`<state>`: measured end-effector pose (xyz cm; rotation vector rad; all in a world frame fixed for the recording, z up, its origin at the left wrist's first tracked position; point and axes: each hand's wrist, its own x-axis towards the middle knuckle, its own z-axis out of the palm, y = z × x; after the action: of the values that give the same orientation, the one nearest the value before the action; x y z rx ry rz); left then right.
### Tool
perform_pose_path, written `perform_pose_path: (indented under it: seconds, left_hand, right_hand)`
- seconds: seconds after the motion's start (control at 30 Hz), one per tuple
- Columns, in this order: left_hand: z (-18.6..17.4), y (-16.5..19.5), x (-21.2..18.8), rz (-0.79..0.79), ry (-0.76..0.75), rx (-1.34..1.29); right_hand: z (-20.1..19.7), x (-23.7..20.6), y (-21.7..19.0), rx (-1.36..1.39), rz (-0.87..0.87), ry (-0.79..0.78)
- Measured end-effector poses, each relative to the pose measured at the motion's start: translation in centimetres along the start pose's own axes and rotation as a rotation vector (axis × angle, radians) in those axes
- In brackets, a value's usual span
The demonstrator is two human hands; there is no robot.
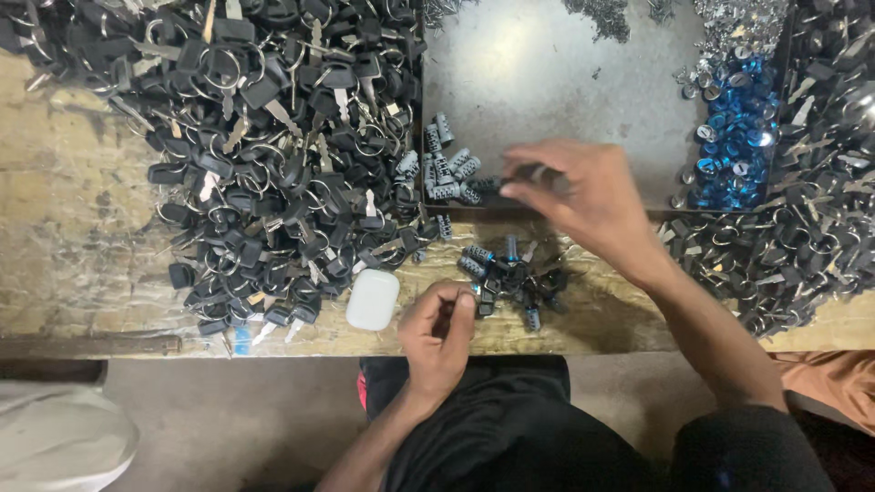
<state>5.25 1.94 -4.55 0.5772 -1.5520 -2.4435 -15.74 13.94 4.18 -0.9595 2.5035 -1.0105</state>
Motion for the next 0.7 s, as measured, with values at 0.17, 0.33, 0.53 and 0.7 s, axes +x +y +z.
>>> perform_pose_path:
  seconds: [0.17, 0.33, 0.53, 0.7]
  left_hand:
    - [0.0, -0.2, -0.2, -0.011, 0.001, 0.038]
    - [0.1, -0.3, 0.1, 0.061, -0.018, 0.056]
    - [-0.3, -0.2, 0.3, -0.038, -0.009, -0.01]
    - [0.7, 1.4, 0.6, -0.073, -0.073, -0.229]
  right_hand:
    - [-0.9, -0.7, -1.1, -0.201, 0.021, 0.018]
    - [-1.6, -0.3, -0.7, -0.282, 0.098, 0.047]
    - [1.5, 0.6, 0.7, -0.383, -0.088, 0.098]
    - [-2.1, -1.7, 2.3, -0.541, 0.006, 0.057]
